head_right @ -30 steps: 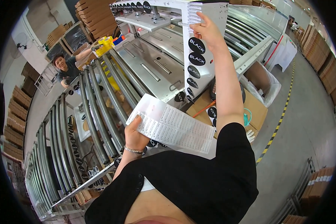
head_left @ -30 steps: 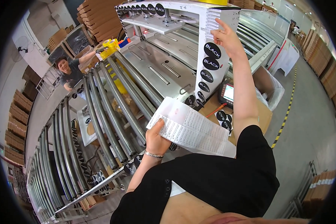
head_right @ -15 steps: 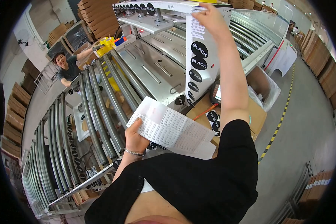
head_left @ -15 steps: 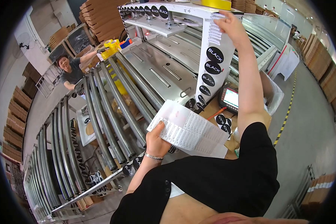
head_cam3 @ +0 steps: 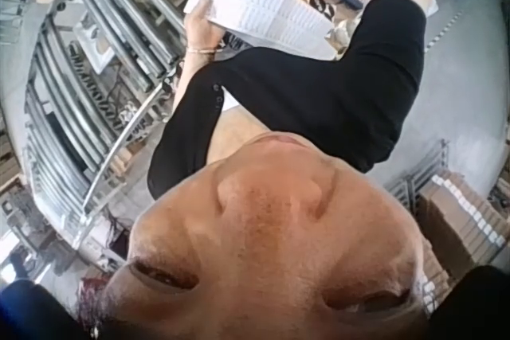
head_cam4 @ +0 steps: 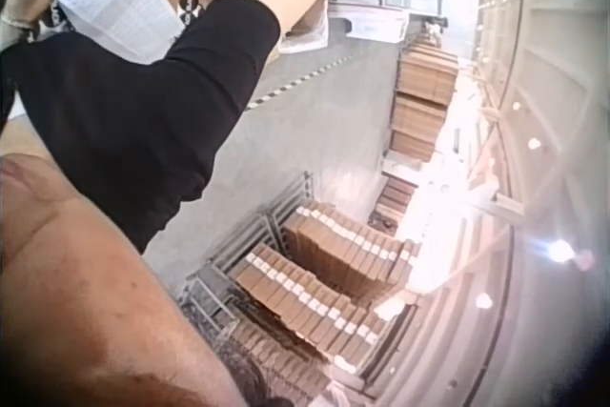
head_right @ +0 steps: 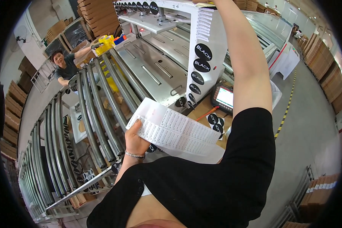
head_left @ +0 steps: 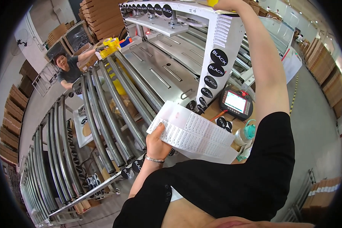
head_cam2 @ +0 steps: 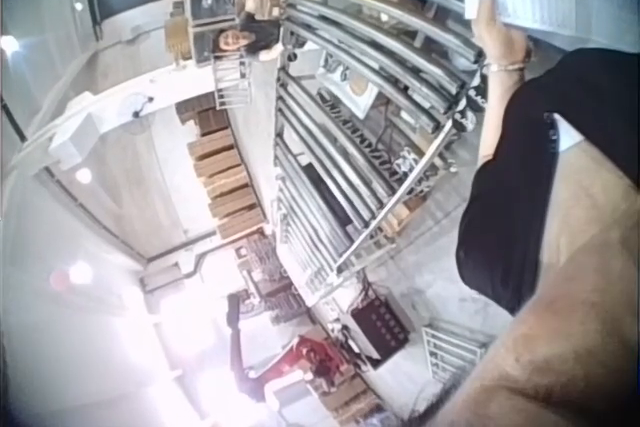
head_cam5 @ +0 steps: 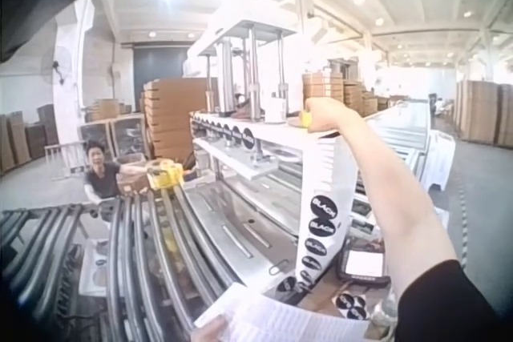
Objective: Applying identification labels to industrial machinery while cross-referencing an inventory list.
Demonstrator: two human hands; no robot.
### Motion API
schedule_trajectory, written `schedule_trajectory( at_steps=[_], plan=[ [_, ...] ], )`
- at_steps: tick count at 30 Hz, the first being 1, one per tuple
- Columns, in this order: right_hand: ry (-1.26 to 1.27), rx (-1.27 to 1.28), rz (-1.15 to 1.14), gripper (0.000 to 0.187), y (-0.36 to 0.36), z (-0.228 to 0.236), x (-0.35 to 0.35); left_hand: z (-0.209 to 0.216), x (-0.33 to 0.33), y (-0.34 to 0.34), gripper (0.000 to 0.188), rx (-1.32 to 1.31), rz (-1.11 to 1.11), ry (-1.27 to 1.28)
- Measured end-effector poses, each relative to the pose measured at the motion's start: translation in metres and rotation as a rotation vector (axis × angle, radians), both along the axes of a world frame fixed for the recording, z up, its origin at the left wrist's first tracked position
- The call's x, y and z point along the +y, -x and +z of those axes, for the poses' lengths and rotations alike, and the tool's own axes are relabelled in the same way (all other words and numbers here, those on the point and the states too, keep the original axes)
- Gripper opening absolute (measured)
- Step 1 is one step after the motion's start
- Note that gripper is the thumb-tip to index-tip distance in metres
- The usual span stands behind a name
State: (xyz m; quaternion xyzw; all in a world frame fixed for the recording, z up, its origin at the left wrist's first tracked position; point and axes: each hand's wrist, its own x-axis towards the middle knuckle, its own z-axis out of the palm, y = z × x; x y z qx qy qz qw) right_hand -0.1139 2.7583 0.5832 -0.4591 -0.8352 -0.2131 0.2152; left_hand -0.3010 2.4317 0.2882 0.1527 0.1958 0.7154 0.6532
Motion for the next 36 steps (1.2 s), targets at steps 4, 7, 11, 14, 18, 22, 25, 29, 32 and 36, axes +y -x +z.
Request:
schedule_trajectory(
  at_steps=[4, 7, 11, 14, 18, 22, 25, 29, 32, 36],
  plan=[
    [-0.038, 0.05, 0.718, 0.031, -0.02, 0.002, -0.002, -0.001, 0.002, 0.0, 0.037, -0.019, 0.004, -0.015],
    [0.055, -0.001, 0.641, 0.031, -0.012, 0.002, -0.004, 0.0, 0.004, -0.001, 0.037, -0.018, 0.004, -0.009],
    [0.103, -0.117, -0.1, 0.028, 0.019, 0.005, -0.03, 0.002, 0.002, -0.002, 0.037, -0.015, 0.023, -0.025],
    [-0.251, -0.056, -0.138, 0.023, 0.019, -0.009, -0.051, 0.005, 0.001, -0.002, 0.037, -0.015, 0.02, -0.037],
    [-0.182, 0.229, 0.43, 0.024, 0.009, -0.043, -0.053, 0.02, 0.003, 0.003, 0.037, -0.007, 0.04, -0.034],
    [1.026, 0.33, 0.848, 0.031, 0.017, -0.117, -0.159, 0.026, 0.003, 0.015, 0.038, 0.002, 0.054, -0.144],
    [1.176, 0.375, 0.834, 0.026, 0.018, -0.146, -0.203, 0.028, 0.0, 0.022, 0.038, -0.039, -0.003, -0.172],
    [1.303, 0.543, 0.817, 0.023, 0.03, -0.164, -0.231, 0.032, -0.009, 0.032, 0.039, -0.066, -0.081, -0.204],
    [1.279, 0.618, 0.756, 0.02, 0.041, -0.162, -0.248, 0.037, -0.019, 0.039, 0.04, -0.069, -0.116, -0.195],
    [1.222, 0.622, 0.668, 0.017, 0.045, -0.155, -0.266, 0.037, -0.03, 0.041, 0.042, -0.124, -0.163, -0.163]
  ],
)
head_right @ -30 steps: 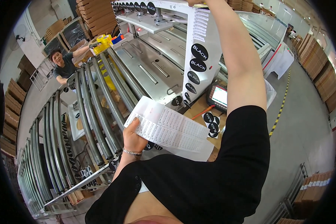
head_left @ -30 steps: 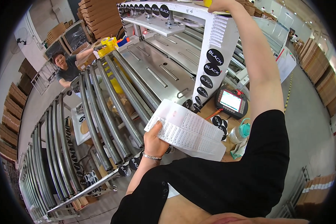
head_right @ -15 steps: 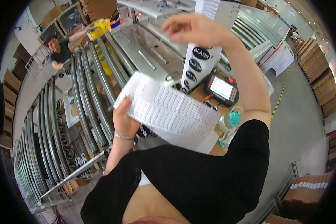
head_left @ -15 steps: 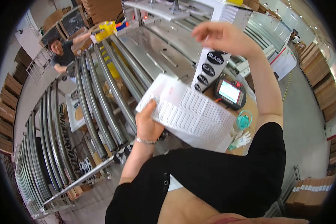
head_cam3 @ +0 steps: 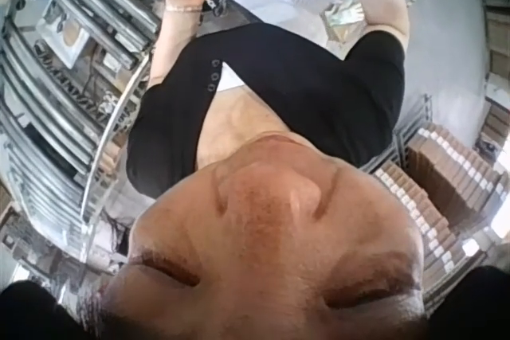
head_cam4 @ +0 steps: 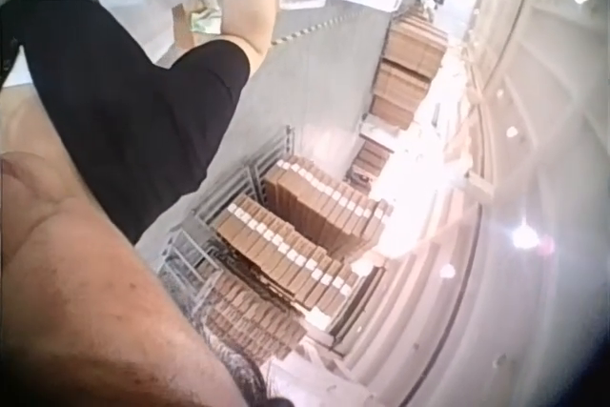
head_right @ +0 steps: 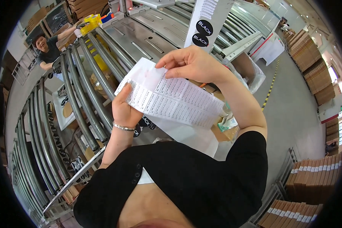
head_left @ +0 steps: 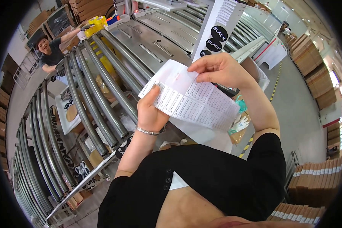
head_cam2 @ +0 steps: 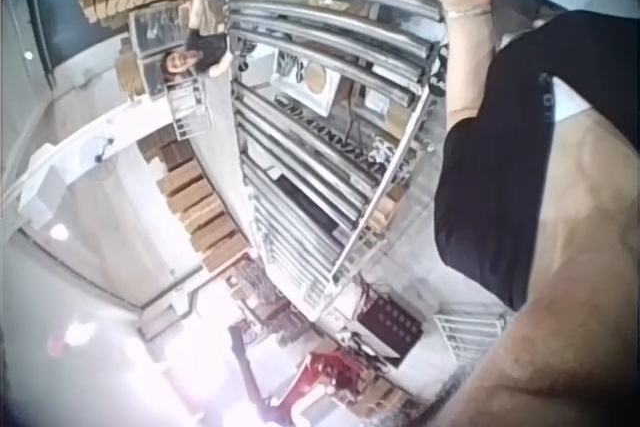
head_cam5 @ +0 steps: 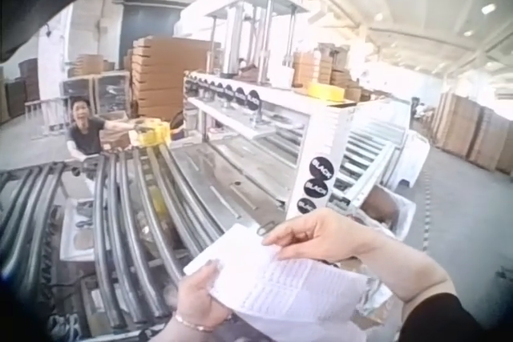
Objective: Applying identification labels to industrial machinery while cross-referencing an inventory list.
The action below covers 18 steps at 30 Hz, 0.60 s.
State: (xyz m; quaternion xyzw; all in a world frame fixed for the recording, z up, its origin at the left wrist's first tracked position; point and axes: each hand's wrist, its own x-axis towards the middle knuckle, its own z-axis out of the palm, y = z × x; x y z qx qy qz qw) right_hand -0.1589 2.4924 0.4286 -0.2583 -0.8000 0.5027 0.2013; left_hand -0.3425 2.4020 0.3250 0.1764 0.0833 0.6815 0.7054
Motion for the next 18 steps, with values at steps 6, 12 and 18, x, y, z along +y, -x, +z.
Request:
schedule_trajectory(
  at_steps=[6, 12, 18],
  plan=[
    [-0.25, -0.073, 0.009, 0.014, -0.02, 0.01, 0.008, -0.001, 0.015, -0.02, 0.042, -0.02, -0.008, -0.013],
    [-0.555, -0.107, -0.016, 0.01, -0.042, 0.015, 0.019, 0.005, 0.037, -0.047, 0.042, 0.017, 0.021, -0.012],
    [-0.781, -0.063, 0.064, 0.009, -0.048, 0.007, 0.025, -0.001, 0.045, -0.056, 0.041, -0.048, 0.021, 0.135]
  ],
)
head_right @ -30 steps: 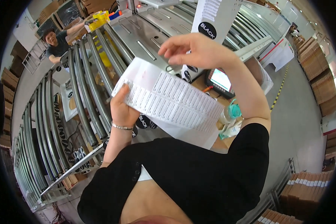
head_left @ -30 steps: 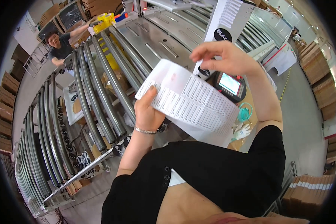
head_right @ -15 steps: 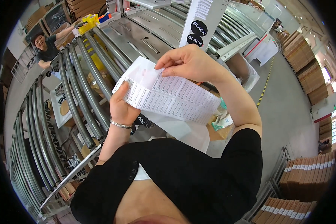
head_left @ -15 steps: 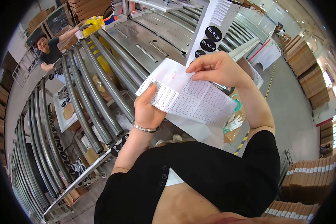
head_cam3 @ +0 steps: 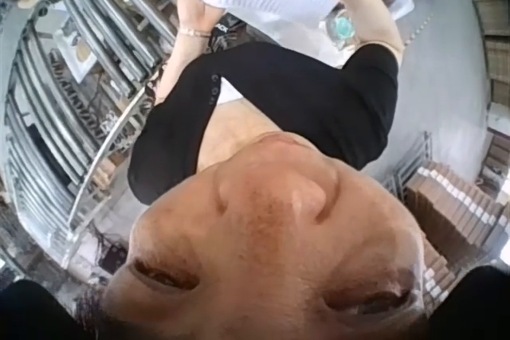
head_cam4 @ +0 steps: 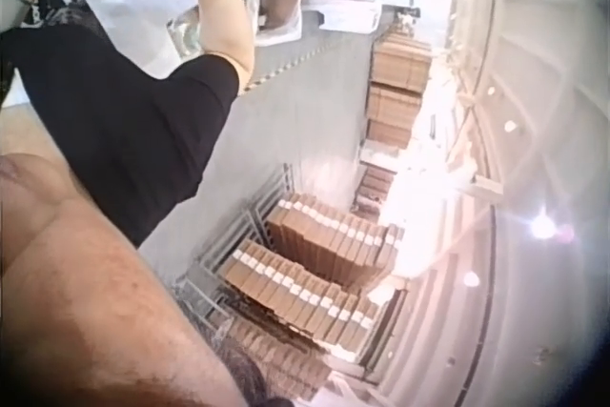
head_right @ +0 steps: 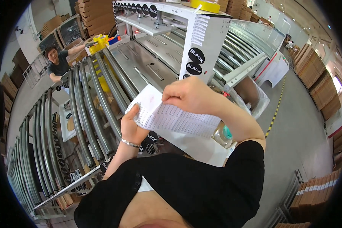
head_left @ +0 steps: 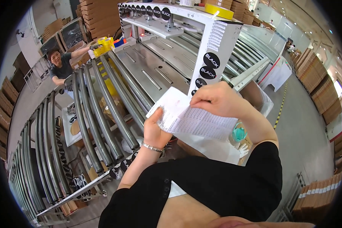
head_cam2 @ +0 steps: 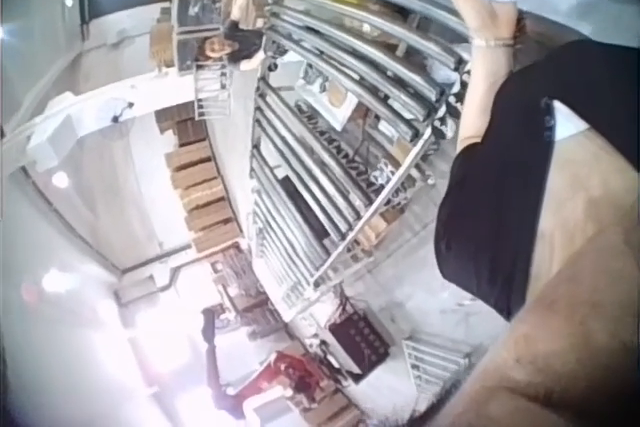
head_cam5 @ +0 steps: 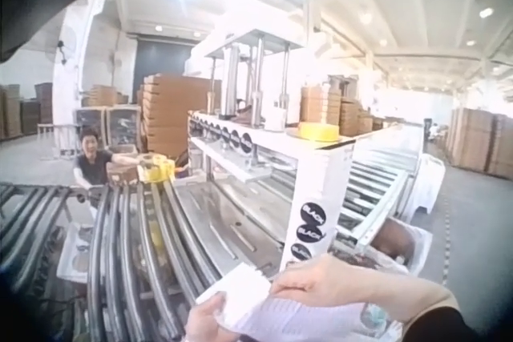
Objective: Applying identification labels to industrial machinery while cross-referencing an inventory list.
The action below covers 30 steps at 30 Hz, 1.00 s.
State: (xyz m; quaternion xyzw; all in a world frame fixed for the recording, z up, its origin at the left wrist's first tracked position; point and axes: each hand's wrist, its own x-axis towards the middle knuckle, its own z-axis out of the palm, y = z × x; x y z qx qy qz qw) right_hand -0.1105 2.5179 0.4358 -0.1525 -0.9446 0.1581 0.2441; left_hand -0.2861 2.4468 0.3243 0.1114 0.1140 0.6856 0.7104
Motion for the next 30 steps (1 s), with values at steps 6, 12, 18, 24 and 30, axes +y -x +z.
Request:
schedule_trajectory(
  at_steps=[6, 12, 18, 24, 30],
  plan=[
    [0.063, -0.035, 0.041, 0.011, 0.011, -0.01, 0.011, -0.014, 0.004, 0.009, 0.043, -0.067, 0.036, 0.032],
    [0.35, -0.024, -0.051, 0.016, 0.021, -0.01, 0.021, -0.011, 0.007, 0.018, 0.045, -0.025, 0.075, -0.015],
    [-0.195, 0.028, 0.023, 0.011, 0.028, -0.007, 0.013, -0.01, 0.015, 0.023, 0.041, -0.004, 0.086, -0.006],
    [-0.142, -0.009, -0.213, 0.008, 0.026, 0.066, 0.081, -0.018, 0.016, 0.021, 0.04, -0.04, 0.049, 0.158],
    [-0.517, -0.016, -0.642, 0.023, 0.016, 0.14, 0.204, -0.023, 0.019, 0.014, 0.039, -0.027, -0.012, 0.141]
  ],
)
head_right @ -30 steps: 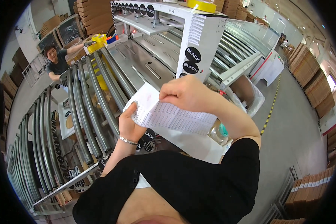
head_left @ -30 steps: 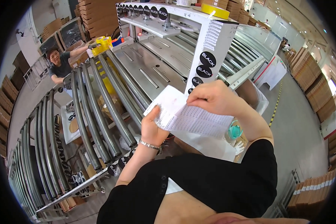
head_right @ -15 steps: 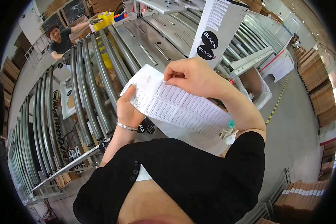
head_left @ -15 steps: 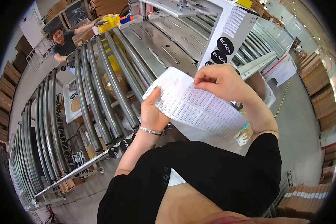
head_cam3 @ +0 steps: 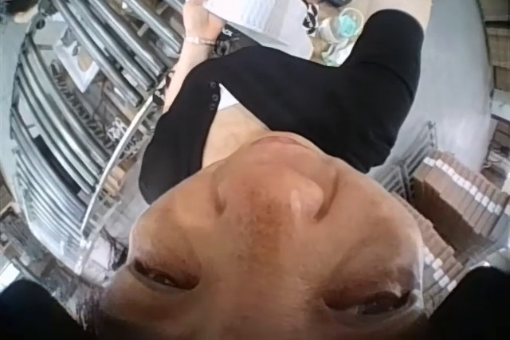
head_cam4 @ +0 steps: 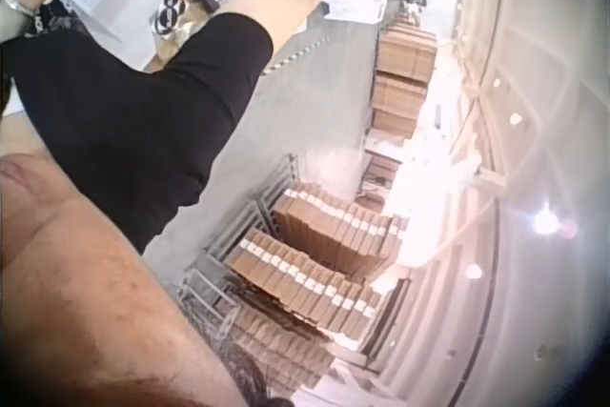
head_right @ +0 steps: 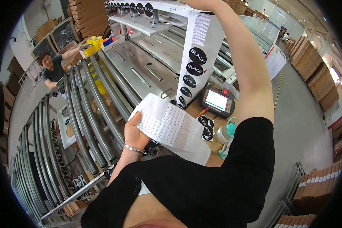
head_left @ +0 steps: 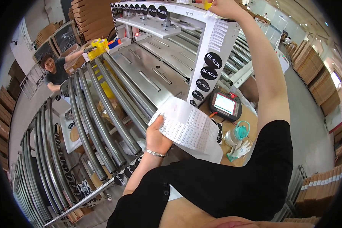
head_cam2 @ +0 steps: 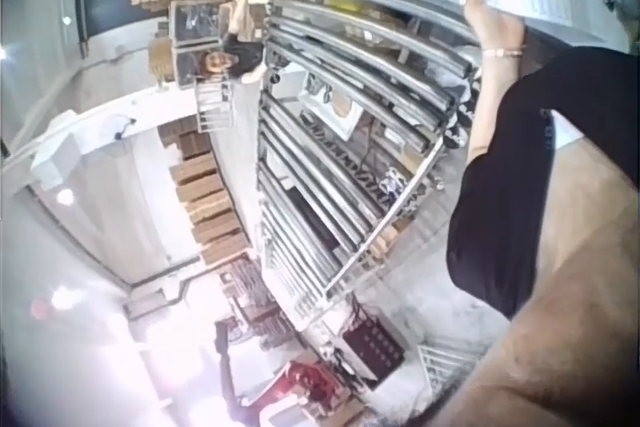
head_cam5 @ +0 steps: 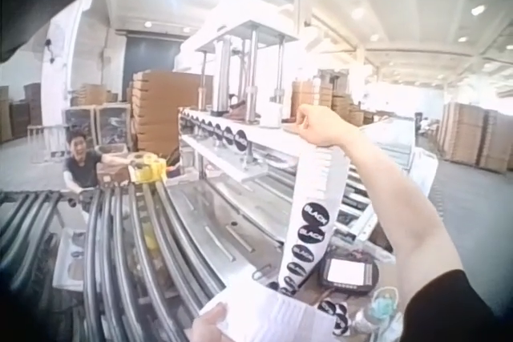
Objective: Applying identification labels to industrial machinery while cross-referencing an inventory list.
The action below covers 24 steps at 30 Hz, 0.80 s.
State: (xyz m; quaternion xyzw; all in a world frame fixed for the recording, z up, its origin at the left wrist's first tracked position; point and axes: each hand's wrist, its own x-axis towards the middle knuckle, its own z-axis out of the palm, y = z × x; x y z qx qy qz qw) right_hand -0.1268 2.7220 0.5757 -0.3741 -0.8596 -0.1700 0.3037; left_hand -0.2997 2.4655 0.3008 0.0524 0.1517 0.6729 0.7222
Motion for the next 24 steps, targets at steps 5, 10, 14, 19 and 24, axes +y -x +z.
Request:
schedule_trajectory(
  at_steps=[5, 10, 14, 19, 24],
  plan=[
    [-0.046, -0.005, -0.13, 0.031, 0.012, 0.007, 0.016, -0.002, 0.001, 0.004, 0.039, -0.028, -0.005, -0.014],
    [-0.013, -0.115, -0.199, 0.036, 0.016, 0.006, 0.029, -0.005, 0.004, 0.007, 0.04, -0.022, 0.016, -0.009],
    [0.01, -0.167, -0.215, 0.037, 0.016, 0.013, 0.019, -0.008, 0.004, 0.009, 0.04, -0.01, 0.018, -0.041],
    [0.094, -0.143, -0.224, 0.037, 0.02, 0.012, 0.013, -0.012, 0.005, 0.01, 0.04, -0.02, 0.006, -0.047],
    [-0.021, -0.182, 0.038, 0.035, -0.002, 0.007, 0.018, -0.013, 0.004, 0.009, 0.04, -0.04, -0.016, -0.073]
  ],
)
